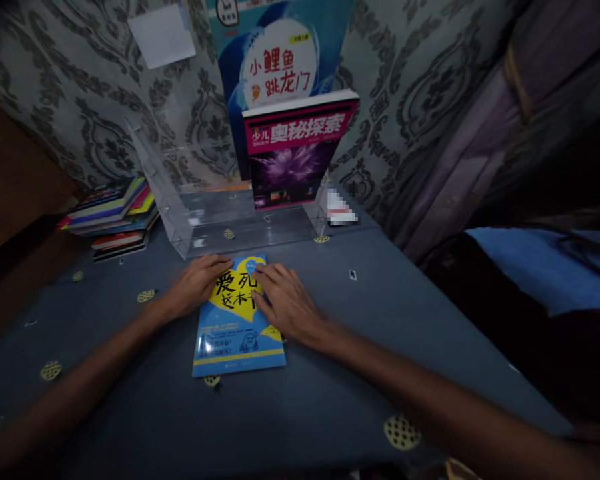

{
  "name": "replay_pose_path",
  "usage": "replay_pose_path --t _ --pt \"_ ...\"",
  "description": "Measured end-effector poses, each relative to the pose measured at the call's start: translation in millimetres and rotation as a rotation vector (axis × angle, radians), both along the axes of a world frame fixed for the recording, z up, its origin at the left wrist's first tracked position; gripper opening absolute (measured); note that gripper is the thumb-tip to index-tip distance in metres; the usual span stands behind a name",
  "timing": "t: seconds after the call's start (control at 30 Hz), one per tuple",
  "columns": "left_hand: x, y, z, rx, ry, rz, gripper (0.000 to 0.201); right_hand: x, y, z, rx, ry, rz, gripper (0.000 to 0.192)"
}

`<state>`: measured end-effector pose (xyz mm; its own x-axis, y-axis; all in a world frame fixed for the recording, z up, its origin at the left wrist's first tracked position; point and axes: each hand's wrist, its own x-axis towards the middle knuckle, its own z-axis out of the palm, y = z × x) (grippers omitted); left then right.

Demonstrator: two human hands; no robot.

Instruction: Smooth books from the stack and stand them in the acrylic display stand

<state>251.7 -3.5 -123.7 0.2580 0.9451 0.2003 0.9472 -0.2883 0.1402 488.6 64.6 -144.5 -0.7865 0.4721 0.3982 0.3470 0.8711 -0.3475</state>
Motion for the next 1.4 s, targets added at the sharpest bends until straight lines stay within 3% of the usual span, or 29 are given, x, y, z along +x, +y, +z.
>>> replay_pose_path --t 0.3,0.5,0.8,0.93,1.07,1.2,1.4 --pt "27 28 8.2 -0.116 -0.007 -0.069 0.051 -5 19 -8.7 -0.047 -0.006 -0.064 0.046" --pt "33 42 5.6 -0.102 -0.071 -0.132 0.05 -1 30 -17.2 -0.115 0.05 -0.059 0.047" --pt "36 46 1.1 -0.071 -0.161 -0.086 0.043 2 37 -15.3 -0.207 0.105 0.005 0.041" --pt "38 45 -3.9 -0.024 -0.217 -0.086 0.039 4 35 -10.4 -0.229 0.122 -0.042 0.04" --pt "42 46 -9.1 0.023 -0.238 -0.018 0.037 7 32 -7.6 -0.194 0.05 -0.141 0.036" --pt "47 55 -12.1 0.025 -0.231 0.098 0.03 9 31 -8.9 -0.167 0.033 -0.126 0.03" --pt "46 72 -14.6 -0.045 -0.407 0.21 0.019 11 28 -5.8 -0.182 0.038 -0.112 0.031"
